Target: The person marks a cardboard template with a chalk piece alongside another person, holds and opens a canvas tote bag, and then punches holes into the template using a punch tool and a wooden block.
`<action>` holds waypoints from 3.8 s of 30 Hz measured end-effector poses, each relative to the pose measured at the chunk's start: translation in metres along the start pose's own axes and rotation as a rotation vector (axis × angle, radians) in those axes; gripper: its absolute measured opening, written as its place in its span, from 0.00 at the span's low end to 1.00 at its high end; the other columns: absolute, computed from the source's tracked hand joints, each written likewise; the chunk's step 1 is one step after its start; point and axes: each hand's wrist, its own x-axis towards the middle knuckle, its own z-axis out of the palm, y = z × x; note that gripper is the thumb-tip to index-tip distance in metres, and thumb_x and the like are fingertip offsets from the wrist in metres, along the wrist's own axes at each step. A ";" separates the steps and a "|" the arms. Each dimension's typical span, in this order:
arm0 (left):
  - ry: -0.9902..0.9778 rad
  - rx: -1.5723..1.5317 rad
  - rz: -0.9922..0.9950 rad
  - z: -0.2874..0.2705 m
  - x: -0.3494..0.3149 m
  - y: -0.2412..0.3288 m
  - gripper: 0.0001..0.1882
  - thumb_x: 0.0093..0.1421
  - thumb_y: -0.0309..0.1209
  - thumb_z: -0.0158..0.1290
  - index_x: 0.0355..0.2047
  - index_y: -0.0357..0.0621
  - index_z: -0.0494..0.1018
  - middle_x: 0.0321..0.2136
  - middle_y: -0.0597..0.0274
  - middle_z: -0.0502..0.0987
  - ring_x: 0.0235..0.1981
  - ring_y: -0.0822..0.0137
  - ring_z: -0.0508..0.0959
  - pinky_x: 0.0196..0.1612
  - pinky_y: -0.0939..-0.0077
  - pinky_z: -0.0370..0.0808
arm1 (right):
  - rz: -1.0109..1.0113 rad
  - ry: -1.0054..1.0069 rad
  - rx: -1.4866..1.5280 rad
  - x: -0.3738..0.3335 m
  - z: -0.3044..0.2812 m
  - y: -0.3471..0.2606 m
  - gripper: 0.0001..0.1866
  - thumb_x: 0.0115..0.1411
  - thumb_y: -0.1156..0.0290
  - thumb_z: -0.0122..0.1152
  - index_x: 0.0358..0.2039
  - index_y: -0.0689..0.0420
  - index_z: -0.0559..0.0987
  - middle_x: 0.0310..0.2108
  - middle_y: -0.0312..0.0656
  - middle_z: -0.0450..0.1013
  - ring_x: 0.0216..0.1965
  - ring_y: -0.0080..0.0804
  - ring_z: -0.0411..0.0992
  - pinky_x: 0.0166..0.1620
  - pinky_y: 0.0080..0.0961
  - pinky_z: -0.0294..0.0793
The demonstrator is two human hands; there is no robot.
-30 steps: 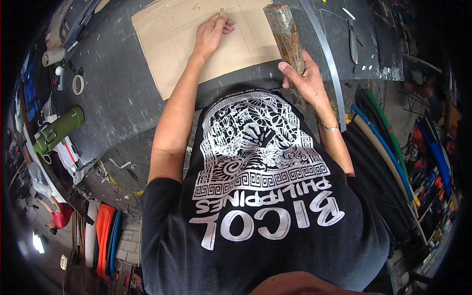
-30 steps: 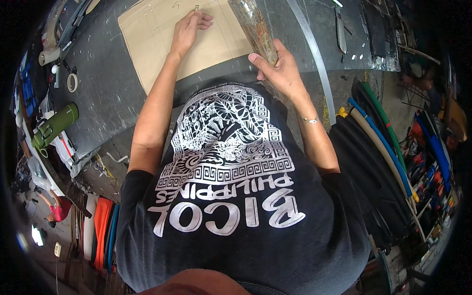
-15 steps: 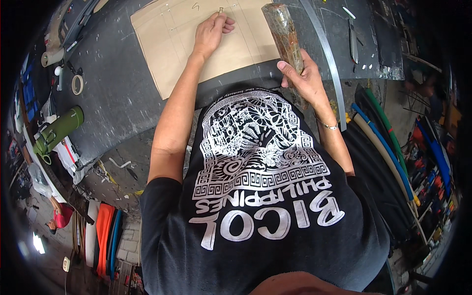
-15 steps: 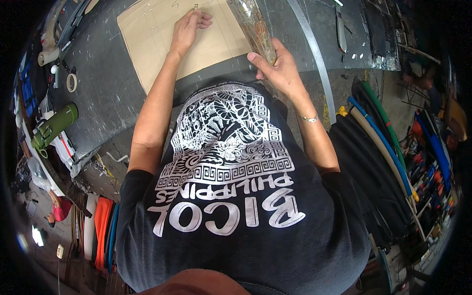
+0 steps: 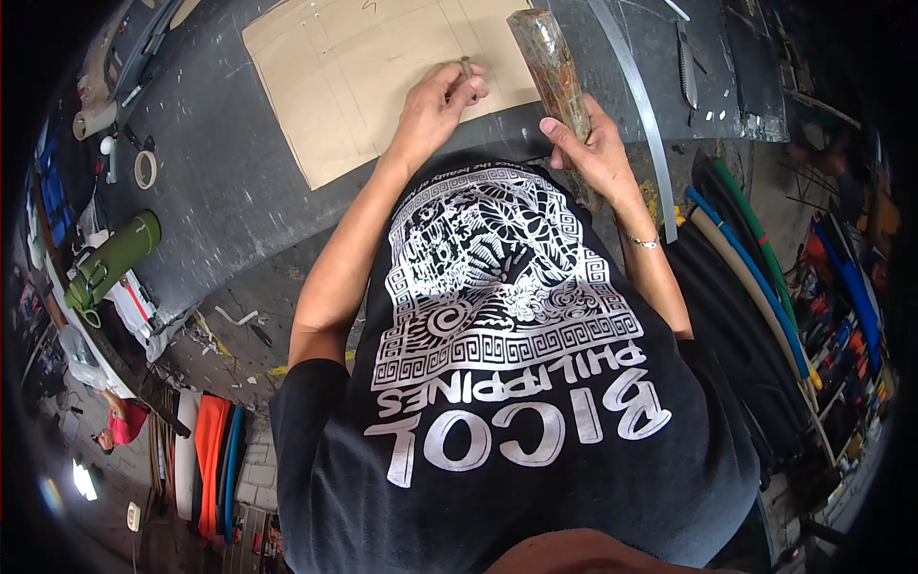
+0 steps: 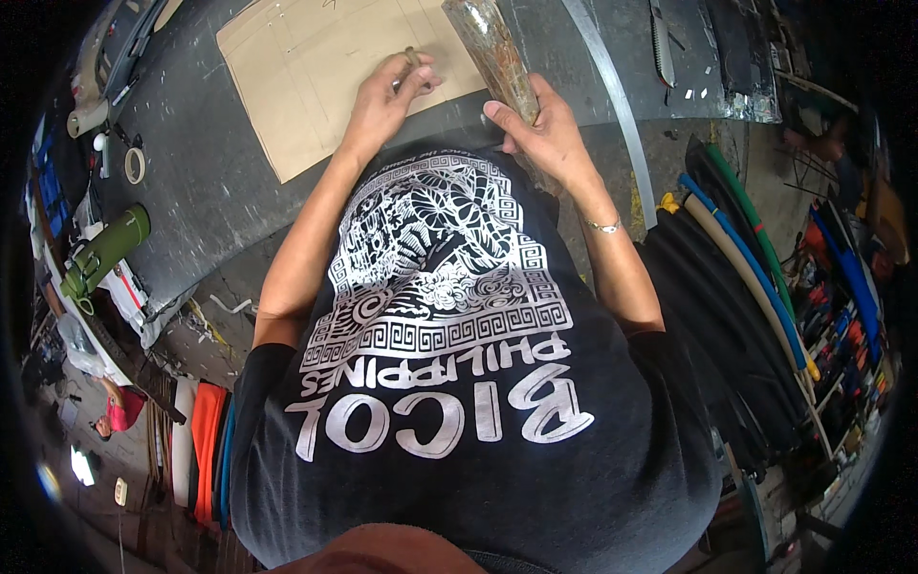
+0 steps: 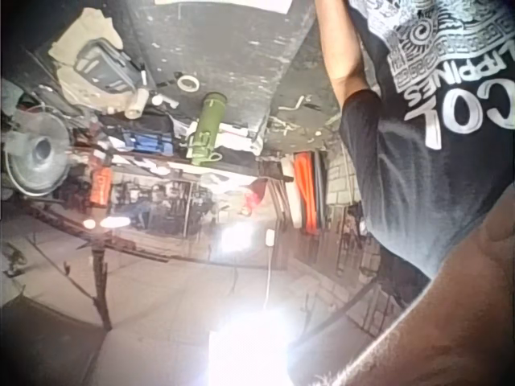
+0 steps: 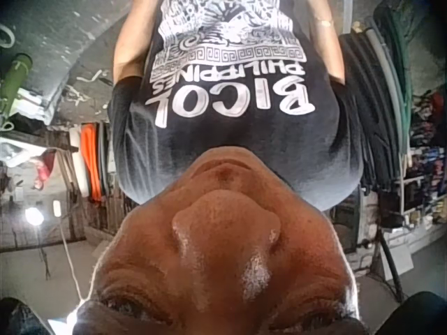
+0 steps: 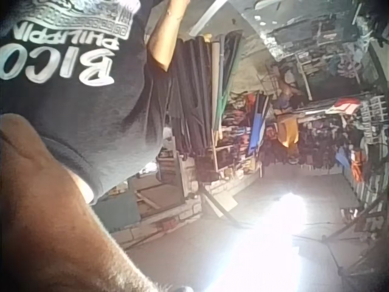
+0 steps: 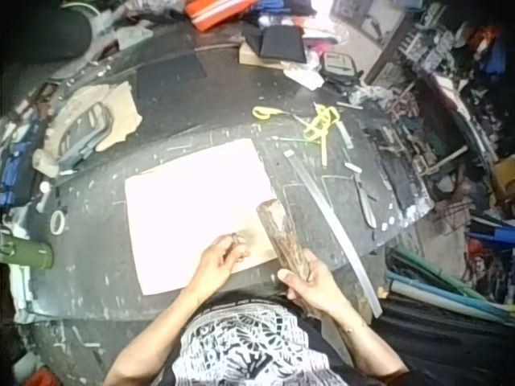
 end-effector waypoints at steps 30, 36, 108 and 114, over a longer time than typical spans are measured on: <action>-0.032 0.436 0.185 0.000 -0.011 -0.006 0.13 0.69 0.36 0.56 0.44 0.38 0.78 0.36 0.57 0.85 0.38 0.64 0.85 0.43 0.72 0.78 | -0.006 -0.013 -0.079 -0.008 0.008 0.007 0.26 0.62 0.59 0.71 0.50 0.65 0.73 0.34 0.40 0.76 0.25 0.21 0.75 0.31 0.21 0.78; -0.081 0.435 0.209 0.011 -0.005 -0.005 0.13 0.69 0.36 0.56 0.45 0.40 0.78 0.36 0.56 0.85 0.39 0.66 0.85 0.44 0.73 0.79 | 0.028 0.054 -0.024 -0.011 0.000 0.010 0.24 0.63 0.60 0.69 0.50 0.64 0.73 0.29 0.36 0.76 0.23 0.20 0.73 0.30 0.21 0.77; 0.050 0.431 0.102 0.007 -0.018 -0.006 0.09 0.67 0.32 0.58 0.42 0.39 0.77 0.34 0.52 0.83 0.28 0.58 0.82 0.35 0.68 0.78 | 0.086 0.027 0.152 0.003 -0.005 0.070 0.29 0.62 0.55 0.71 0.56 0.62 0.75 0.25 0.30 0.71 0.21 0.20 0.73 0.26 0.19 0.74; 0.052 0.432 0.108 0.007 -0.018 -0.005 0.09 0.67 0.32 0.58 0.42 0.39 0.77 0.34 0.53 0.83 0.29 0.57 0.81 0.35 0.68 0.78 | 0.082 0.021 0.154 0.004 -0.005 0.071 0.29 0.63 0.57 0.70 0.56 0.62 0.74 0.25 0.31 0.72 0.21 0.20 0.73 0.26 0.19 0.74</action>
